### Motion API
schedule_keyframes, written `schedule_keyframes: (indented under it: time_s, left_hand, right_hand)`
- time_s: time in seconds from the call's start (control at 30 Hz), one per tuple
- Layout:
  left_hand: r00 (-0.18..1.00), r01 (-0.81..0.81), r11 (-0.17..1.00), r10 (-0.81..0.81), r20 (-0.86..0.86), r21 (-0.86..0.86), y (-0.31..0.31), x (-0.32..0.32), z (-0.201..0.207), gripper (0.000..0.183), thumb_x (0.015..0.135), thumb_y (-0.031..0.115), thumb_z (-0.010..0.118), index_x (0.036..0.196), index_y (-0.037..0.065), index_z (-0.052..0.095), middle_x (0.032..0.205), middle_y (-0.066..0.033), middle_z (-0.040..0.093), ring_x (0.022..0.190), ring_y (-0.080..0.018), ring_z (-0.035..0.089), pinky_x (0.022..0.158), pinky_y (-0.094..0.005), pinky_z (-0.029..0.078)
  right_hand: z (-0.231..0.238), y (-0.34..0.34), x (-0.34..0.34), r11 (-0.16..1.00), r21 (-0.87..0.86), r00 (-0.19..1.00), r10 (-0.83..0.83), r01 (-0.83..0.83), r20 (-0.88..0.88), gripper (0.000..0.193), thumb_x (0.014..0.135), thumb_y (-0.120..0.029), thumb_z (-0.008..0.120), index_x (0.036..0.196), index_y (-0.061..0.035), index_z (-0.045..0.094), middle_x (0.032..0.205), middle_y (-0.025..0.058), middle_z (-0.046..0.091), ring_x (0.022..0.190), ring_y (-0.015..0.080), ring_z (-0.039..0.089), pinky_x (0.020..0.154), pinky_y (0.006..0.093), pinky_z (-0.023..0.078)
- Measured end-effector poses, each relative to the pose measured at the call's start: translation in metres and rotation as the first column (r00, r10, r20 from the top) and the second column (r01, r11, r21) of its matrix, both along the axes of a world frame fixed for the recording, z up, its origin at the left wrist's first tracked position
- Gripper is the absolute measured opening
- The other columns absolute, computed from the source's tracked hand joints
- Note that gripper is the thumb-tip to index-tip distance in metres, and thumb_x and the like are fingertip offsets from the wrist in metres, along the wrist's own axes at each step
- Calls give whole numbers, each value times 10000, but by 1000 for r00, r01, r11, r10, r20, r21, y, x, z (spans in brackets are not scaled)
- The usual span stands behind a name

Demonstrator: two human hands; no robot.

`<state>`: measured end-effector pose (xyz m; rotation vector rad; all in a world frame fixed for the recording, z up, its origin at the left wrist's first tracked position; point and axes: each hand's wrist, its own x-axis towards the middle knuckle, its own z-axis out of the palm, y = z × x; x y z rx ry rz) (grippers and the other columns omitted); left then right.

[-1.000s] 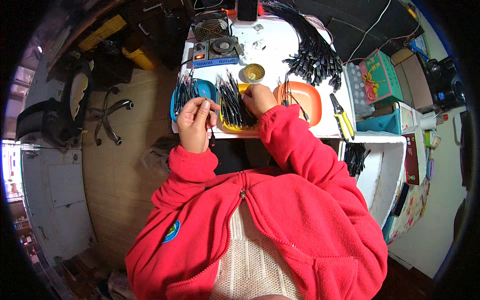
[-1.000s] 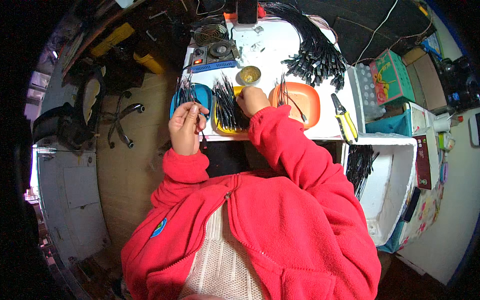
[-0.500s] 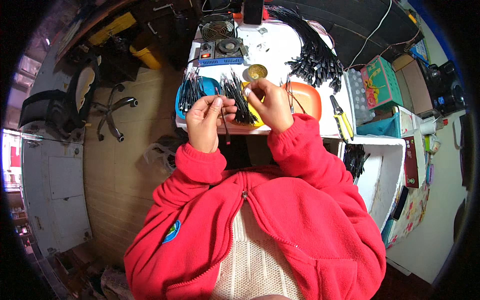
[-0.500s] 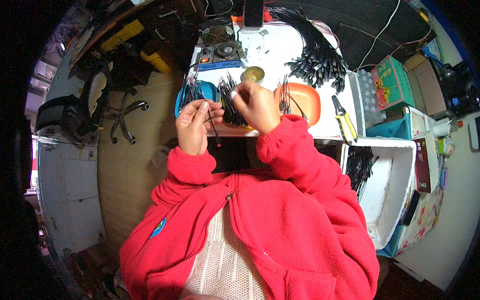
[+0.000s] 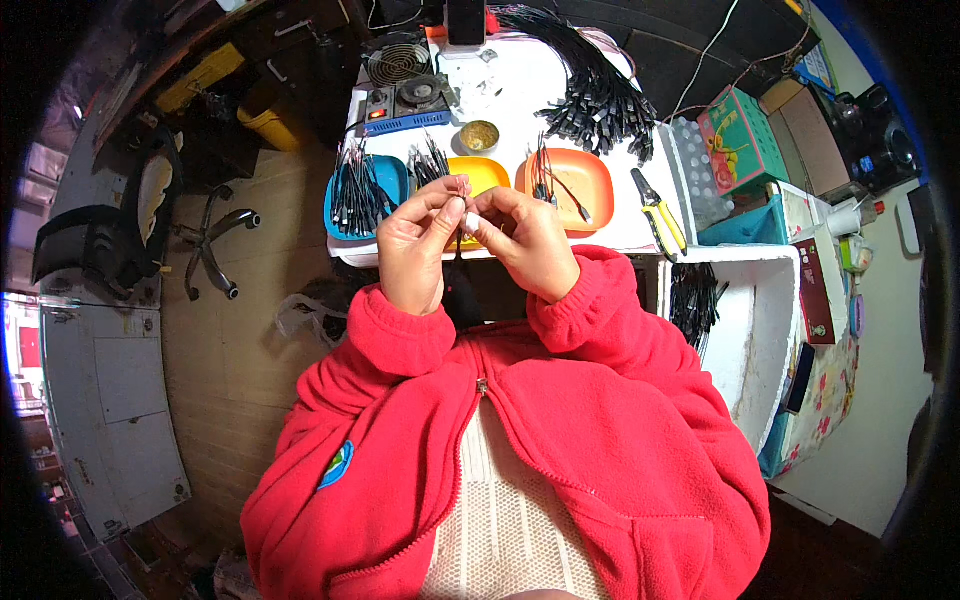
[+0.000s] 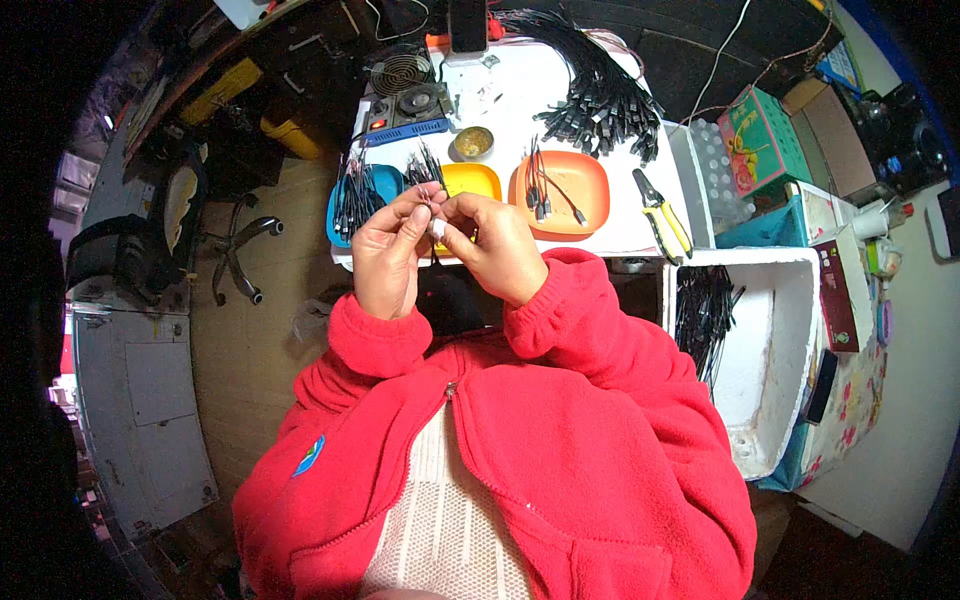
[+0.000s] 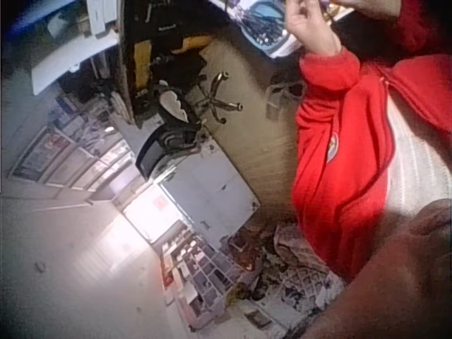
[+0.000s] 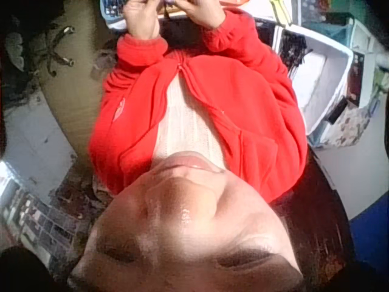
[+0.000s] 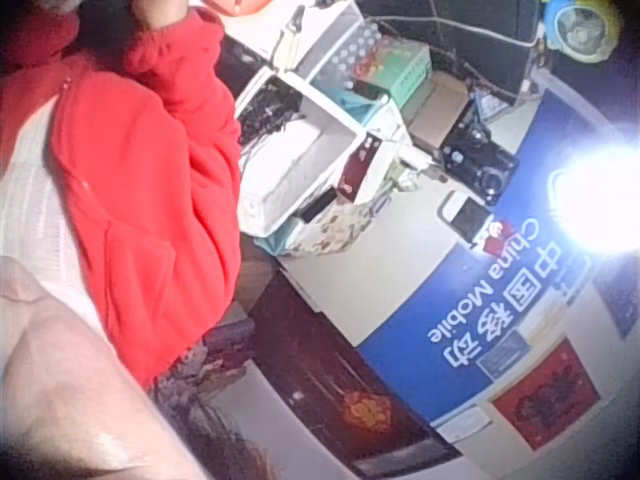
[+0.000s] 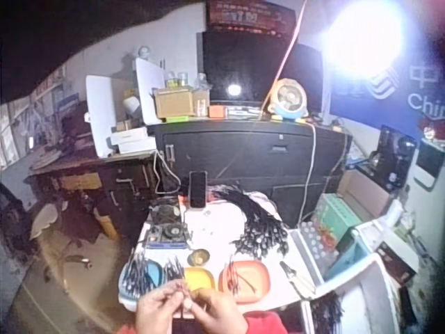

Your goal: The person repeatedly picks small black electronic components from trays and a box, then attaches a small white piece to each one by hand. The finished items are placed into a separate tray on the table.

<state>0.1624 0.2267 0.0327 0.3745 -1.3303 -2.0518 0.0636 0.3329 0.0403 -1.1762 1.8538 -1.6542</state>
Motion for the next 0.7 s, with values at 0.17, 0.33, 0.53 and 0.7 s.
schedule_keyframes:
  time_s: [0.17,0.33,0.53,0.7]
  left_hand:
    - [1000,-25,997,26,13,-74,7,0,0,111,916,32,592,977,-46,643,1004,-82,651,904,-128,620,809,-263,527]
    - [991,55,995,-44,129,-88,12,-1,1,125,929,83,594,982,-28,617,843,-62,672,671,-92,615,641,-212,510]
    - [987,144,990,-144,74,-4,8,2,1,126,924,102,606,984,-6,628,788,-66,662,589,-54,521,539,-180,403]
    - [939,342,897,-332,-85,280,6,6,3,117,919,82,599,993,-3,632,797,-79,658,592,-70,506,545,-199,398]
  right_hand:
    - [8,13,-13,998,-69,996,-18,12,-82,126,853,-74,689,934,7,635,766,12,634,639,40,547,554,190,425]
    - [11,11,-19,988,-148,990,-70,51,-125,97,824,-81,686,885,-18,643,746,58,640,594,103,582,514,229,439]
    - [8,15,-19,982,-187,998,-14,1,-68,84,867,-63,650,911,7,637,798,53,635,666,100,585,589,234,465]
    - [1,15,-14,928,-363,808,272,-78,523,148,895,-99,649,987,10,609,847,30,630,741,76,572,641,203,450]
